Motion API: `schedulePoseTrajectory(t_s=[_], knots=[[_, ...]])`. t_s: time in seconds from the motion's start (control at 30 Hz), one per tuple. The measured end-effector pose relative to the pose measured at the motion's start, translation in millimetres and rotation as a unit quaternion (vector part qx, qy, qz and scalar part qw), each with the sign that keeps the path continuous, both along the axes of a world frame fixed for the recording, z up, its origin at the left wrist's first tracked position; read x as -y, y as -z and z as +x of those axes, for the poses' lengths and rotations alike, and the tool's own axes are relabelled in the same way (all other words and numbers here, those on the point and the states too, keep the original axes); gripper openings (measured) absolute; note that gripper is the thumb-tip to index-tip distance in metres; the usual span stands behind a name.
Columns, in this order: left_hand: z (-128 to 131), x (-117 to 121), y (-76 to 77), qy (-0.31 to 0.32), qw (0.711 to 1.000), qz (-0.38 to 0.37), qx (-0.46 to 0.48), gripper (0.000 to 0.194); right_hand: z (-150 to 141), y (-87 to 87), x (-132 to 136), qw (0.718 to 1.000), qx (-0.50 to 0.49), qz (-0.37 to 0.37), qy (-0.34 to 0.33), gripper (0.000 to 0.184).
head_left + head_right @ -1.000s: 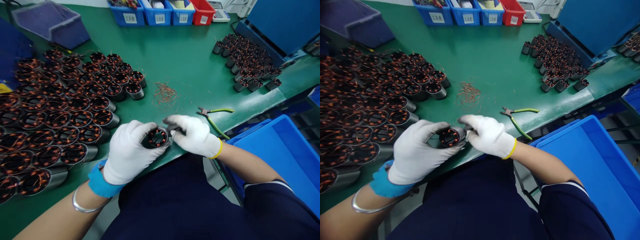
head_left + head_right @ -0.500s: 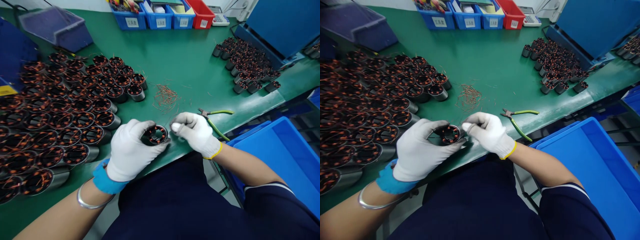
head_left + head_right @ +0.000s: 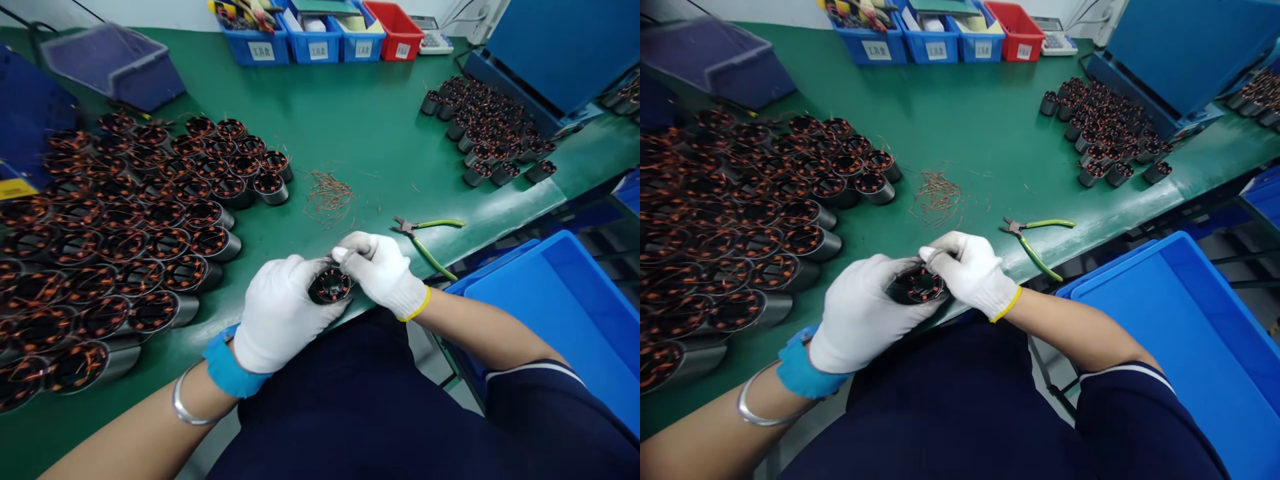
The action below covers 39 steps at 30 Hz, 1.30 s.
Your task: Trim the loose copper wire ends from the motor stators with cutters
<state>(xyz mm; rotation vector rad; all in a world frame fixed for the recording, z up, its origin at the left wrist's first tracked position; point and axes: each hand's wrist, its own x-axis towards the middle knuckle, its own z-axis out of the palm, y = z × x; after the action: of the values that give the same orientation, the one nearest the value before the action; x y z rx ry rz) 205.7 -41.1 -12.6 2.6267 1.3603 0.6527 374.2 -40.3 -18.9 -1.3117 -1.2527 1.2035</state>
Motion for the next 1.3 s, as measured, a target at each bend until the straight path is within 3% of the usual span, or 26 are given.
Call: schedulePoseTrajectory(t_s=[0.13,0.17,0.2,0.27,0.33,0.4,0.43,0.53,0.67,0.83,0.93,1.03,1.1,1.2,1.3], knots=[[-2,-2,2.2,-0.059,0.997,-0.050,0.010,0.046,43,-11.5,-18,0.989,0.029,0.031,0.140,0.032],[-2,-4,1.2,-0.084,0.994,-0.074,0.010,0.048,52,-14.8,-20,0.987,0.059,0.040,0.145,0.033],[-3,-7,-0.7,-0.111,0.988,-0.102,0.008,0.050,58,-17.7,-20,0.988,0.107,0.035,0.107,0.033],[-4,-14,-6.3,-0.152,0.973,-0.175,0.000,0.054,60,-20.8,-15,0.967,0.247,0.035,-0.051,0.032],[-7,-21,-12.9,-0.156,0.951,-0.266,-0.001,0.055,50,-18.9,-7,0.899,0.389,0.074,-0.187,0.047],[-10,-27,-18.2,-0.136,0.928,-0.346,0.025,0.050,33,-12.2,-1,0.841,0.478,0.134,-0.215,0.067],[-12,-30,-19.8,-0.124,0.917,-0.376,0.043,0.047,25,-7.7,1,0.829,0.499,0.154,-0.201,0.072],[-17,-36,-21.3,-0.099,0.892,-0.432,0.083,0.043,9,4.6,-2,0.827,0.508,0.172,-0.168,0.067],[-19,-37,-18.8,-0.094,0.869,-0.464,0.140,0.038,10,8.3,-9,0.828,0.486,0.194,-0.202,0.053],[-12,-35,-7.4,-0.100,0.835,-0.473,0.261,0.027,12,9.6,-6,0.838,0.475,0.195,-0.182,0.063],[-10,-40,2.0,-0.148,0.808,-0.425,0.380,0.022,10,15.3,-4,0.844,0.471,0.192,-0.170,0.068],[-14,-47,5.6,-0.218,0.775,-0.306,0.508,0.026,10,19.2,-3,0.848,0.460,0.201,-0.170,0.068],[-16,-49,3.4,-0.213,0.791,-0.311,0.483,0.035,11,19.3,-3,0.851,0.454,0.204,-0.168,0.068],[-11,-43,-2.4,-0.141,0.840,-0.396,0.344,0.039,11,17.6,-2,0.847,0.461,0.201,-0.171,0.069],[2,-36,-5.1,-0.098,0.869,-0.393,0.285,0.024,8,17.1,-1,0.840,0.472,0.204,-0.172,0.069]])
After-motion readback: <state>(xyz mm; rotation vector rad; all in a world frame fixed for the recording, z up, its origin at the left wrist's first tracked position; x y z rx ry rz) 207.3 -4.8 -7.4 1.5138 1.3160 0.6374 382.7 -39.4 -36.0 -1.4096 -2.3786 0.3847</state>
